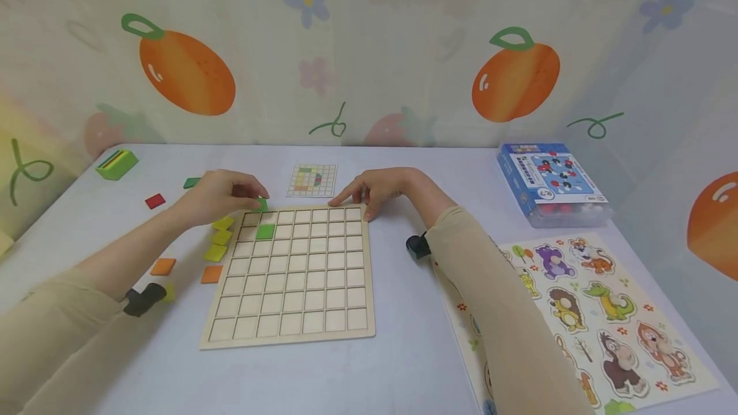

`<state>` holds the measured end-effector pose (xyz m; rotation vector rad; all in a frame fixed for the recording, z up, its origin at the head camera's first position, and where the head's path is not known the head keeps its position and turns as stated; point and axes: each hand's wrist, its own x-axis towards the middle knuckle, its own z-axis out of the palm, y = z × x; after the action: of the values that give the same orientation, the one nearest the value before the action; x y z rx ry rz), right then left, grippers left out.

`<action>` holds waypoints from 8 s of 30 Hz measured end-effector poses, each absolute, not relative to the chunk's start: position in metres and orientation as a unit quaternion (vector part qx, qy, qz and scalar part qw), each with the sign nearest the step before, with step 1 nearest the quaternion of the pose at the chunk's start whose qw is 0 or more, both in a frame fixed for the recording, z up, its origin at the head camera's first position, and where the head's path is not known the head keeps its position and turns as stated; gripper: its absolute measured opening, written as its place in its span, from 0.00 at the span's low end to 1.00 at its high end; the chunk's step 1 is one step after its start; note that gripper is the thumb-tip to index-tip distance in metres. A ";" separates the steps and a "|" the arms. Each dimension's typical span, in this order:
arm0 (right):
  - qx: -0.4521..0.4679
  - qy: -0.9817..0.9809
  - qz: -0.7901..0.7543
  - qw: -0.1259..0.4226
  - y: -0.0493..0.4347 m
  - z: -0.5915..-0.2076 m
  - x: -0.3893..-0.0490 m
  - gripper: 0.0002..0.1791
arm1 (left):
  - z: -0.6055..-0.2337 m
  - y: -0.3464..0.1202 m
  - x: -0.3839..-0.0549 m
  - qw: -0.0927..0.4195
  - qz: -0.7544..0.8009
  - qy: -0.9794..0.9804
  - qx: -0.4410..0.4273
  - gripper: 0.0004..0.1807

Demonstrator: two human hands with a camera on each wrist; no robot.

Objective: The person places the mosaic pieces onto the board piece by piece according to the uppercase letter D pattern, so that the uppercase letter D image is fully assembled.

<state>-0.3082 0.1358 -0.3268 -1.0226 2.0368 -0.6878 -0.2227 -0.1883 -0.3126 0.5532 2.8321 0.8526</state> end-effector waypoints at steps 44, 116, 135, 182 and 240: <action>-0.383 0.805 -0.264 0.368 0.136 -0.326 -0.305 0.41 | -0.327 -0.146 -0.203 0.080 0.254 0.937 0.225 0.02; -0.382 0.808 -0.262 0.364 0.136 -0.325 -0.302 0.40 | -0.333 -0.265 -0.217 0.116 0.256 0.939 0.200 0.10; -0.381 0.804 -0.266 0.372 0.136 -0.321 -0.301 0.40 | -0.301 -0.231 -0.221 0.074 0.250 0.947 0.188 0.09; -0.390 0.802 -0.265 0.367 0.136 -0.327 -0.304 0.40 | -0.323 -0.120 -0.212 0.104 0.257 0.923 0.268 0.03; -0.387 0.804 -0.264 0.365 0.136 -0.327 -0.304 0.41 | -0.320 -0.299 -0.270 0.090 0.139 0.981 0.099 0.21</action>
<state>-0.3042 0.1359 -0.3267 -0.9959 2.0686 -0.6788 -0.2705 -0.2990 -0.3197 0.2952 2.9163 0.4142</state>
